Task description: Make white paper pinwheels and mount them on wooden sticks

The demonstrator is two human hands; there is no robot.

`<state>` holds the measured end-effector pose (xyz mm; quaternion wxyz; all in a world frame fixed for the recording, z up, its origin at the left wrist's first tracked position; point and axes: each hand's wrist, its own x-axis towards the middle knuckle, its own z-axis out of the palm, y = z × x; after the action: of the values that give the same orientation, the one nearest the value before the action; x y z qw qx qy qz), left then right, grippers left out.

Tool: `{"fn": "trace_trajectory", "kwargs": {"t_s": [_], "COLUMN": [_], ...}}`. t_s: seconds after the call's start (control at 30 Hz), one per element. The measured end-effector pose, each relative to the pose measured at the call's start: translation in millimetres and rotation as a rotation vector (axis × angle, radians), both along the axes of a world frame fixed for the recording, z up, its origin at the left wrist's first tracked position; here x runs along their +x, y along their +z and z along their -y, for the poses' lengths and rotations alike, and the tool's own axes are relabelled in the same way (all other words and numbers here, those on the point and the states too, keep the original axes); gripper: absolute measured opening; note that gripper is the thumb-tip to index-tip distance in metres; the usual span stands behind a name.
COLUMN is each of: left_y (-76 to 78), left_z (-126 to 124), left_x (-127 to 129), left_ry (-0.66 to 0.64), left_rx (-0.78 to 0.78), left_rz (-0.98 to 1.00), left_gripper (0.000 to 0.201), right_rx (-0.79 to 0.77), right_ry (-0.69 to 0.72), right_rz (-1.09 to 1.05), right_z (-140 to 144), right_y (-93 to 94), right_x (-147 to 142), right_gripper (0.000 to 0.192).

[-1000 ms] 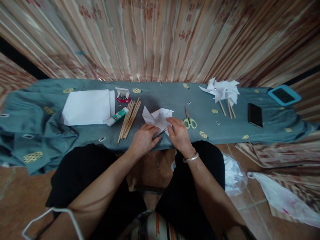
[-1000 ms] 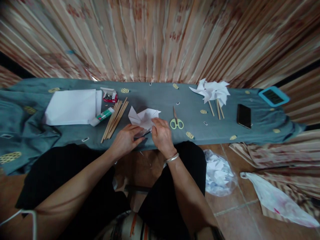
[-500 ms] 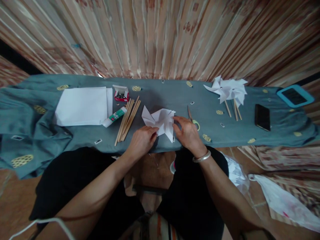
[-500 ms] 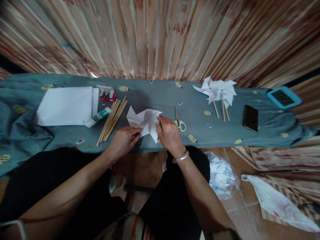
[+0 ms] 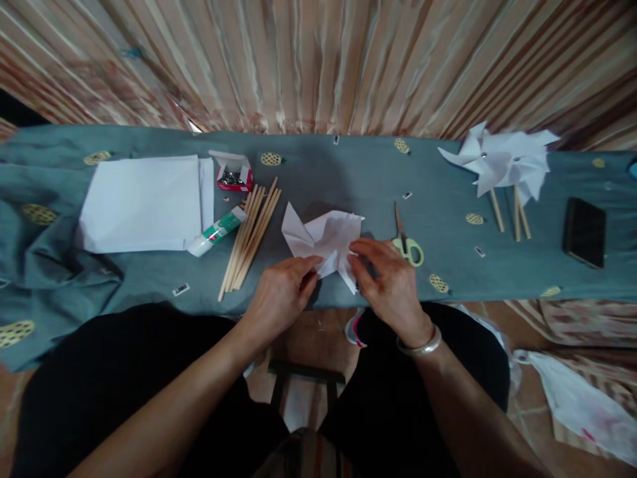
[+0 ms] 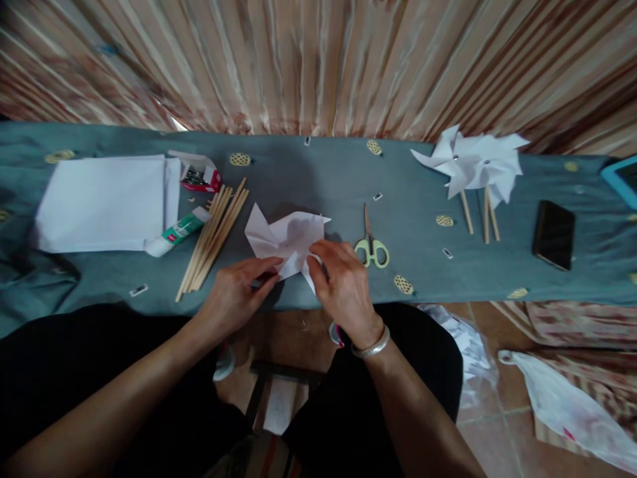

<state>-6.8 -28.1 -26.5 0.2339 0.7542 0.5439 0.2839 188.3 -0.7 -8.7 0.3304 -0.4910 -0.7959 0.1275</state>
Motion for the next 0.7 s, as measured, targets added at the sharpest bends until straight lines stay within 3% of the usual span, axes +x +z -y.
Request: {"fn": "trace_trajectory", "kwargs": {"t_s": [0.2,0.43,0.7], "left_y": [2.8,8.0,3.9], "left_z": [1.1,2.4,0.2], "left_x": [1.3,2.8,1.9], "left_ry": [-0.004,-0.011,0.011], "left_rx": [0.008,0.002,-0.012], "left_rz": [-0.007,-0.028,-0.018], "left_gripper": [0.024,0.023,0.03], "right_rx": [-0.151,-0.165,-0.206], "right_ry": [0.068,0.071,0.024], "right_rz": [-0.08,-0.099,-0.105], "right_z": [4.4,3.9,3.2], "right_y": [-7.4,-10.3,-11.2], "right_x": [-11.3,-16.8,-17.5], "right_gripper": [0.02,0.018,0.022]}}
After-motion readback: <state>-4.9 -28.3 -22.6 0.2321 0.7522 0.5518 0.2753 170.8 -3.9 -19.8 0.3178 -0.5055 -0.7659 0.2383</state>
